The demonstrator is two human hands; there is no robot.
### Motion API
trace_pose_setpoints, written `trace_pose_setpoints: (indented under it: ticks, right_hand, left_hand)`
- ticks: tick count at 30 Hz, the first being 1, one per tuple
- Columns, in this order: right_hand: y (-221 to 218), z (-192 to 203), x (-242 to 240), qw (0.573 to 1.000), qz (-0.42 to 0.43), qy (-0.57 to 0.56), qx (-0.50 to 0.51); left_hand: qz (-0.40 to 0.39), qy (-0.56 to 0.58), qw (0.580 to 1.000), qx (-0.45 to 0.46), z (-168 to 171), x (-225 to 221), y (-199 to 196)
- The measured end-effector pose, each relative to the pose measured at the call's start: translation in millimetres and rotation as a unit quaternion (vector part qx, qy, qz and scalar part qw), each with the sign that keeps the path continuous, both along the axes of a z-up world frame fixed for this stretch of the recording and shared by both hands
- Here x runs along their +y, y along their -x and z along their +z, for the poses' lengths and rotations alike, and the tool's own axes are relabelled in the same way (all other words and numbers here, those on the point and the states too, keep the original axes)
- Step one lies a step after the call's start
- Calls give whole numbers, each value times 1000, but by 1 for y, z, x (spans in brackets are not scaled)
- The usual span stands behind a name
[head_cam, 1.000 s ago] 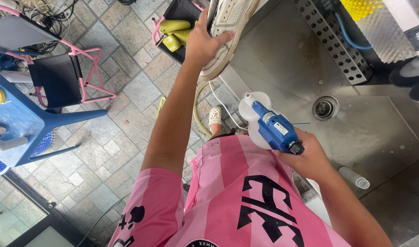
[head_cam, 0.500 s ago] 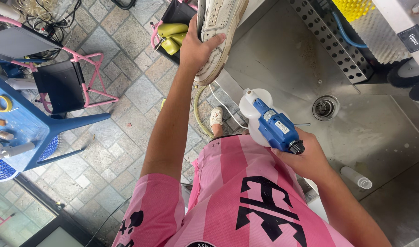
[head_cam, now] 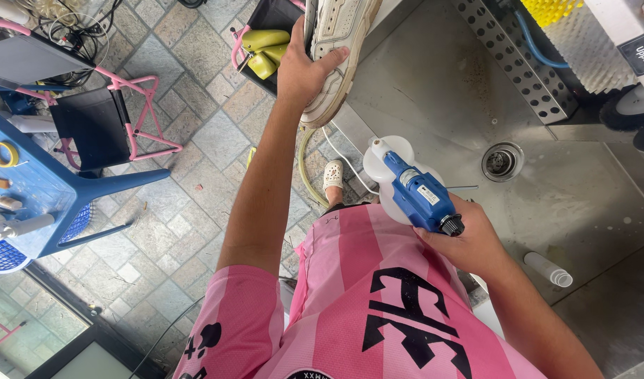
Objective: The person holds a white shoe over a metal sink and applies a liquid using a handheld spray tool, then wipes the outer surface and turns the shoe over.
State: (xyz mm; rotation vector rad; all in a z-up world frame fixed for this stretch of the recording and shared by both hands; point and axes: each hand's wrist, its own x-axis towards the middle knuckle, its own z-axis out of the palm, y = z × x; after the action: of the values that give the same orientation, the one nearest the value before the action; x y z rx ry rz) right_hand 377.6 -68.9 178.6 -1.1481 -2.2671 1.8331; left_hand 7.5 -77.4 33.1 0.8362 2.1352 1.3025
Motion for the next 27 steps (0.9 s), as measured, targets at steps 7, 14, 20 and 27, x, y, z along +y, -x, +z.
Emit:
trace_pose_setpoints:
  ticks: [7,14,20,27]
  right_hand:
    - [1,1,-1,1000,-1,-5,-6]
    - [-1,0,0,1000,-14,21,11]
    - [0,-2,1,1000,-11,17,16]
    - [1,-2,2,1000,7,-5,-17]
  left_hand:
    - [1,4,1000,3,-4,1,-1]
    - [-3,-2,1000,7,-8,1,0]
    - [-1,-12,1000,2,-9,0,1]
    - [0,-7,1000,-4,-9,1,1]
